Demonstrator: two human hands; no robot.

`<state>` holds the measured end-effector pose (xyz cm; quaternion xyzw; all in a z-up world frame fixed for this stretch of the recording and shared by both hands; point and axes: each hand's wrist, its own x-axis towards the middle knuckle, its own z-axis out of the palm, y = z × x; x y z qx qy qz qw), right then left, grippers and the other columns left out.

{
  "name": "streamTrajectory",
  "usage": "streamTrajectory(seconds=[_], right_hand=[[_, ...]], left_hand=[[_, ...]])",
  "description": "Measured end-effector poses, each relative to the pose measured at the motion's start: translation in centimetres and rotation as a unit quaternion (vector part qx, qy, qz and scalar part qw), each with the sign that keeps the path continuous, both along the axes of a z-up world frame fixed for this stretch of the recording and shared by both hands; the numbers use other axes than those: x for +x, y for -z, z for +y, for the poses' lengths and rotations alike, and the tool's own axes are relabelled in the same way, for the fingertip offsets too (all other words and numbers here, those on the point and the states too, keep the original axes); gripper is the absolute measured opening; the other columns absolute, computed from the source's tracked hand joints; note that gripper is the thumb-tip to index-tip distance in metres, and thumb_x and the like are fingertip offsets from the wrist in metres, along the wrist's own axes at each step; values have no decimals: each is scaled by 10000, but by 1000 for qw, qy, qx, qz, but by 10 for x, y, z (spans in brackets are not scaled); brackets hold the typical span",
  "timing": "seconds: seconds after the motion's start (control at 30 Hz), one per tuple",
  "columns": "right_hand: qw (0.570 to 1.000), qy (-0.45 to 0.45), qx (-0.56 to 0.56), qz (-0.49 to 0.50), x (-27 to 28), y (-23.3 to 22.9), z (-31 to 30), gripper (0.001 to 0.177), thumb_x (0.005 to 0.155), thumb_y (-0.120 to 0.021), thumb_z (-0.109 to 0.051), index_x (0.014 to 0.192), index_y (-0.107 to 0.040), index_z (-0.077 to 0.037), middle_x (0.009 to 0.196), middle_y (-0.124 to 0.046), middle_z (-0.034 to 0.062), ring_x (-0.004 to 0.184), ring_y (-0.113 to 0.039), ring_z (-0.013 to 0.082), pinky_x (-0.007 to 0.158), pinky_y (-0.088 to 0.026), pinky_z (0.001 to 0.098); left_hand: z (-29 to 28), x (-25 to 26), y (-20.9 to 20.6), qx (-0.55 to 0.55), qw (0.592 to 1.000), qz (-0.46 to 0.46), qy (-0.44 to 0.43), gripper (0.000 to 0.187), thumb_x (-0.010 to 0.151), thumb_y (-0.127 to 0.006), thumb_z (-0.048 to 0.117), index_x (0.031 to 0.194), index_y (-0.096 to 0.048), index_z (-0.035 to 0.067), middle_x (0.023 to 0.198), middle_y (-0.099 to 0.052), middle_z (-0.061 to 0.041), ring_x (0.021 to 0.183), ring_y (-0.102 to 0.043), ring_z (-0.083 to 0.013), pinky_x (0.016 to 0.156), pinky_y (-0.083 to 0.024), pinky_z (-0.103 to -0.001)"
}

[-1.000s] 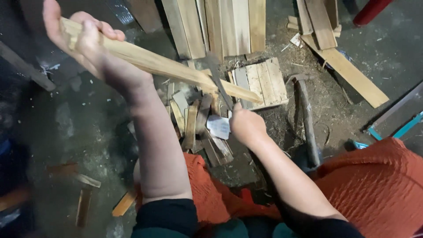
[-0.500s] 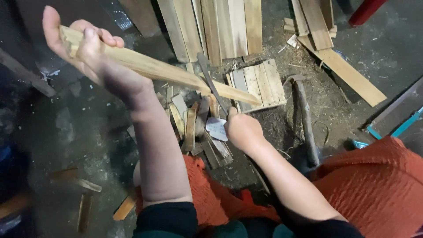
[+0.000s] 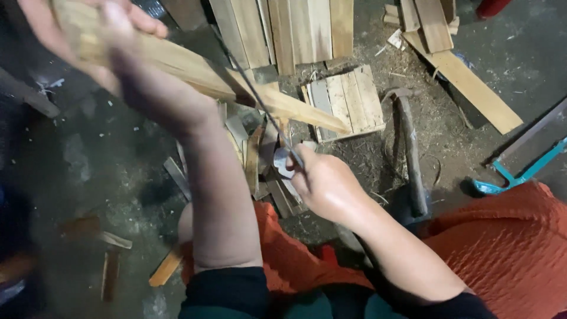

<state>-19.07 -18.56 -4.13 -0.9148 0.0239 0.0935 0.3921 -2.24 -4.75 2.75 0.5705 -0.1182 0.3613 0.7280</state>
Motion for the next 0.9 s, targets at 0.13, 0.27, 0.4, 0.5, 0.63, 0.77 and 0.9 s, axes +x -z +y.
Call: streamTrajectory(seconds=[0.13, 0.27, 0.4, 0.5, 0.63, 0.77, 0.9], right_hand=[[990, 112, 60, 63, 13, -27, -23, 499, 912, -530, 57, 1408, -535, 3, 1030, -728, 197, 488, -659, 171, 424, -635, 235], [985, 157, 62, 42, 2, -28, -54, 423, 982, -562, -84, 1401, -570, -27, 721, -711, 117, 435, -614, 181, 371, -513, 318], [971, 210, 108, -44, -13, -31, -74, 461, 946, -634, -131, 1394, -614, -24, 774, -676, 231, 674, -684, 372, 667, -524, 457], [960, 228, 159, -41, -11, -32, -84, 512, 938, -671, -129, 1426, -577, -7, 517, -621, 164, 429, -646, 253, 486, -516, 356], [927, 239, 286, -30, 4, -1, -107, 576, 917, -680, -127, 1455, -526, 11, 485, -589, 168, 393, -629, 227, 407, -495, 286], [855, 193, 473, -88, 24, 62, -128, 438, 909, -679, -90, 1298, -609, 99, 440, -461, 70, 332, -552, 182, 377, -463, 289], [775, 154, 608, -74, 33, 102, -127, 283, 883, -763, -109, 1064, -660, 83, 456, -470, 51, 316, -547, 185, 388, -477, 332]], left_hand=[[-62, 9, 40, 97, 991, -73, -57, 302, 960, -587, 84, 1222, -436, 103, 1152, -566, -62, 978, -612, -193, 910, -552, -357], [-103, 3, 172, 165, 961, 181, 131, 594, 965, -566, 56, 1506, -324, 81, 1567, -447, -171, 1324, -610, -248, 908, -651, -244], [-115, 18, 250, 201, 886, 389, 155, 400, 829, -687, 153, 1180, -621, -27, 1121, -707, -251, 1153, -673, -366, 1000, -529, -502], [-106, 38, 229, 238, 857, 408, 205, 459, 757, -769, 208, 1166, -644, 41, 1116, -733, -175, 1121, -705, -316, 985, -542, -485], [-75, 36, 143, 369, 811, 340, 301, 813, 755, -773, 241, 1491, -426, 219, 1441, -596, -92, 1299, -610, -274, 1122, -472, -457], [-61, 11, 98, 306, 830, 158, 438, 544, 852, -789, 21, 1340, -550, -6, 1287, -659, -195, 1193, -566, -183, 1052, -476, -448], [-74, -10, 105, 413, 771, 132, 466, 434, 862, -760, 133, 1220, -624, -72, 1227, -652, -278, 1199, -589, -362, 1042, -427, -493]])
